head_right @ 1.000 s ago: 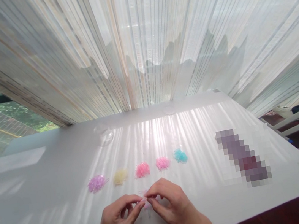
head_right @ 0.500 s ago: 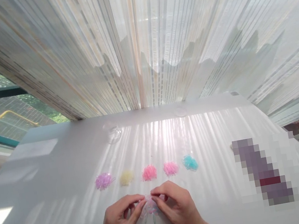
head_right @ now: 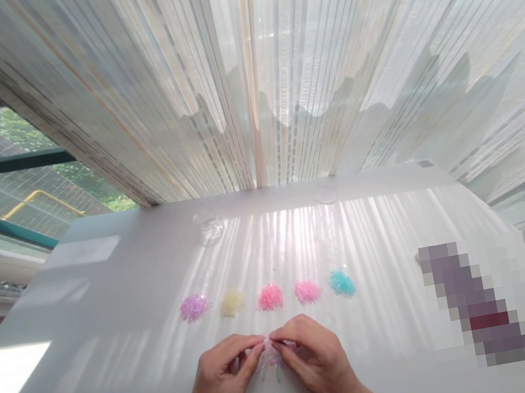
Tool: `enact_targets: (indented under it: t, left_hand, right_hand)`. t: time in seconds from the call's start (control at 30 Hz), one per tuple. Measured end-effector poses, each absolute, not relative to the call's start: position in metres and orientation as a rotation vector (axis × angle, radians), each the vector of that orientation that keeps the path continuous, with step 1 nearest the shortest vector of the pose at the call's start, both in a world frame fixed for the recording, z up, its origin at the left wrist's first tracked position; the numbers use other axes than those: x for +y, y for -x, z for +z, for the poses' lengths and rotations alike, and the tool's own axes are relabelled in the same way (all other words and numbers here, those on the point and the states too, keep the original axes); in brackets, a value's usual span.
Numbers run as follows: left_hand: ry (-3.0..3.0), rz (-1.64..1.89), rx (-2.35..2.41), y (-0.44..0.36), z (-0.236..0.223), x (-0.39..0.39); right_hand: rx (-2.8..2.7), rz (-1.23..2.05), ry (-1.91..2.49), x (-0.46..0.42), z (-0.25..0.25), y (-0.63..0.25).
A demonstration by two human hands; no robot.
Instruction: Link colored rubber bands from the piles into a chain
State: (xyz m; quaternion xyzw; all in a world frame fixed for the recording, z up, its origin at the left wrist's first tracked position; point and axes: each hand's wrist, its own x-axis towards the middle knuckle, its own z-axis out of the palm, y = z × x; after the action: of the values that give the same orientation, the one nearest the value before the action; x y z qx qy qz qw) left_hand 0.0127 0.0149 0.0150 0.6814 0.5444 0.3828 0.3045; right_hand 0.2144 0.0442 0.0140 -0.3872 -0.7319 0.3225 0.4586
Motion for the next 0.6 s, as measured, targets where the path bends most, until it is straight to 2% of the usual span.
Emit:
enact_targets:
  t: [0.6]
  left_hand:
    - [-1.838, 1.039, 1.483, -0.024, 0.015, 0.014]
  right_hand:
    - [-1.782, 0.727, 0.983, 0.042, 0.008, -0.22]
